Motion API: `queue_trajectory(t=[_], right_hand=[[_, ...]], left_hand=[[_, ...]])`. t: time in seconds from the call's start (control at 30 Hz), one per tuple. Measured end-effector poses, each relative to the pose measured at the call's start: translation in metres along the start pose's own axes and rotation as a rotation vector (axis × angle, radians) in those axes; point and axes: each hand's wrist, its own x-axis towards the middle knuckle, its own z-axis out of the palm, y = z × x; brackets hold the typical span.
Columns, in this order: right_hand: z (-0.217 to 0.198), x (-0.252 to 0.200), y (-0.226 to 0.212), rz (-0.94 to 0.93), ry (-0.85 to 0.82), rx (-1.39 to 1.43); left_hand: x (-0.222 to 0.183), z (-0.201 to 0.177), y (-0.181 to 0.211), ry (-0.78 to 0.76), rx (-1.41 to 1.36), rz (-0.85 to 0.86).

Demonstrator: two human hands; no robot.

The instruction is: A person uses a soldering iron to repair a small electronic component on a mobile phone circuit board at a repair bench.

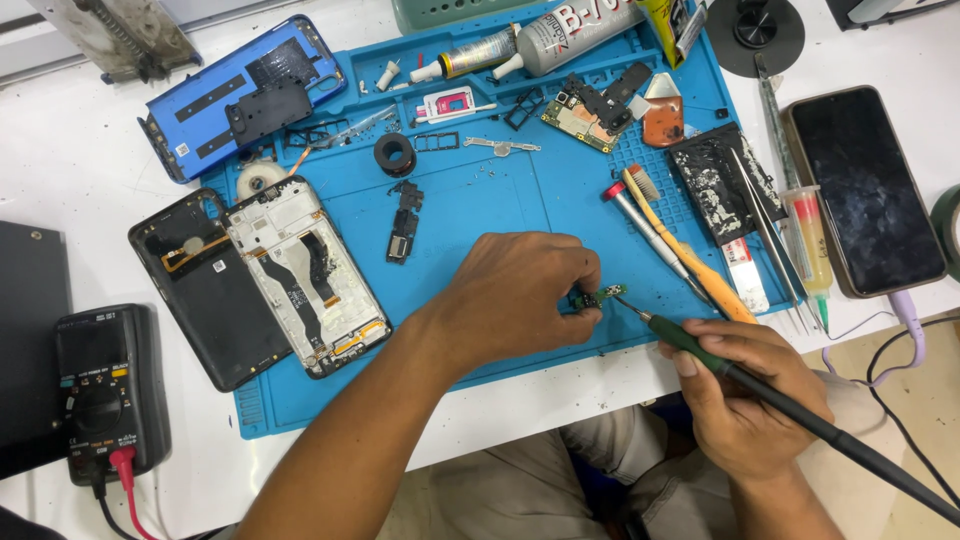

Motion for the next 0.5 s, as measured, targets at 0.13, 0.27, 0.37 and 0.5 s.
queue_trajectory(t=[0.13, 0.27, 0.37, 0.5], right_hand=[[0.0003, 0.0007, -0.0012, 0.014, 0.0, 0.016], [0.0002, 0.0004, -0.0009, 0.004, 0.0, 0.008], [0.0, -0.0002, -0.0002, 0.005, 0.004, 0.0], [0.0005, 0.0008, -0.0015, 0.002, 0.007, -0.012]], left_hand=[[0.0004, -0.0001, 0.0003, -0.001, 0.003, -0.003], [0.001, 0.0004, 0.0006, -0.004, 0.011, -0.011], [0.0007, 0.0005, 0.0003, -0.005, 0.007, -0.009], [0.0, -0.0005, 0.0006, -0.003, -0.002, -0.005]])
